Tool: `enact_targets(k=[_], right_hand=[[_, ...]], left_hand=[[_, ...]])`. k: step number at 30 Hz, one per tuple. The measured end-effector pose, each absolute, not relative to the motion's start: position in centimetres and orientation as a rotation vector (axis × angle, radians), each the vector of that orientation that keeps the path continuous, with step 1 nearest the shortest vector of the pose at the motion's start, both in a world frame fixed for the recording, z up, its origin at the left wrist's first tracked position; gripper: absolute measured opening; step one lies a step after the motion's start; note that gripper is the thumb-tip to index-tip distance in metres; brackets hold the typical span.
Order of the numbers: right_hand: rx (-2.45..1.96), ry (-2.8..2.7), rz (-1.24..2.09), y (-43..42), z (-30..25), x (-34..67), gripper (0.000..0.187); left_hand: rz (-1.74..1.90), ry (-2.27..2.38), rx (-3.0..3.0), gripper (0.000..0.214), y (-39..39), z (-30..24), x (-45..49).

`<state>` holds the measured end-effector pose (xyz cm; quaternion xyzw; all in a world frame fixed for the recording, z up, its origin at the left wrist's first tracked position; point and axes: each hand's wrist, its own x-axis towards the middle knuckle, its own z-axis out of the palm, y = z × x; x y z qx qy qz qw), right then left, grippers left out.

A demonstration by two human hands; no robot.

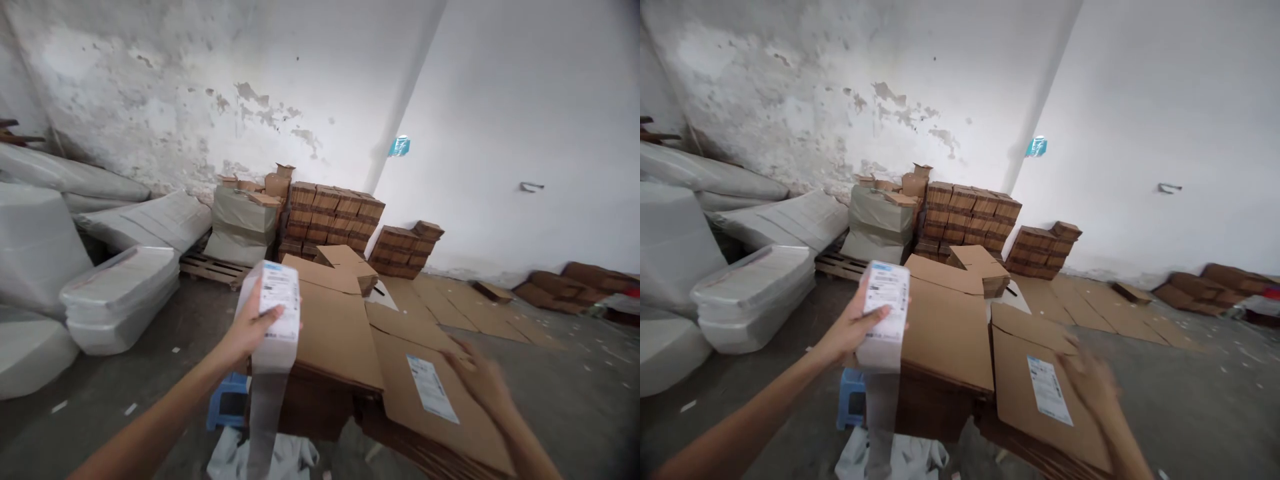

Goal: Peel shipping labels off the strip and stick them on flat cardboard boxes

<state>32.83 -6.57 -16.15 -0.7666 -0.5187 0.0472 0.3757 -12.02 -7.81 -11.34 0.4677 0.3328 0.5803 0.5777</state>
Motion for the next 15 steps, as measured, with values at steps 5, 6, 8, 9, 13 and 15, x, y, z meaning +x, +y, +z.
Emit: enact_targets(k=[5, 6, 8, 9, 13, 15], right_hand=[[-1.028, -1.852, 0.787, -7.0, -11.5, 11.7, 0.060], [-1.001, -1.866, 0.737, -7.3, -11.0, 9.5, 0.041], [-1.022, -1.853, 0.587, -8.1, -10.8, 6.9, 0.018], [-1.012, -1.874, 0.531, -8.5, -11.0, 6.3, 0.016], [-0.816, -2.072, 0.384, -9.4, -10.7, 6.0, 0.012], [-0.787, -1.942, 0.405, -8.2, -9.5, 6.5, 0.014]], left_hand=[[1.008, 0.854, 1.657, 0.019, -8.9, -11.0, -9.8], [1.003, 0.852, 1.625, 0.019, -9.2, -10.9, -9.9], [1.023, 0.805, 1.330, 0.027, -9.7, -10.6, -10.2], [1.053, 0.792, 1.124, 0.033, -9.8, -10.4, -10.5], [1.312, 0.892, 0.601, 0.030, -8.2, -10.9, -12.9], [1.458, 0.981, 0.545, 0.027, -6.9, -11.8, -15.2]])
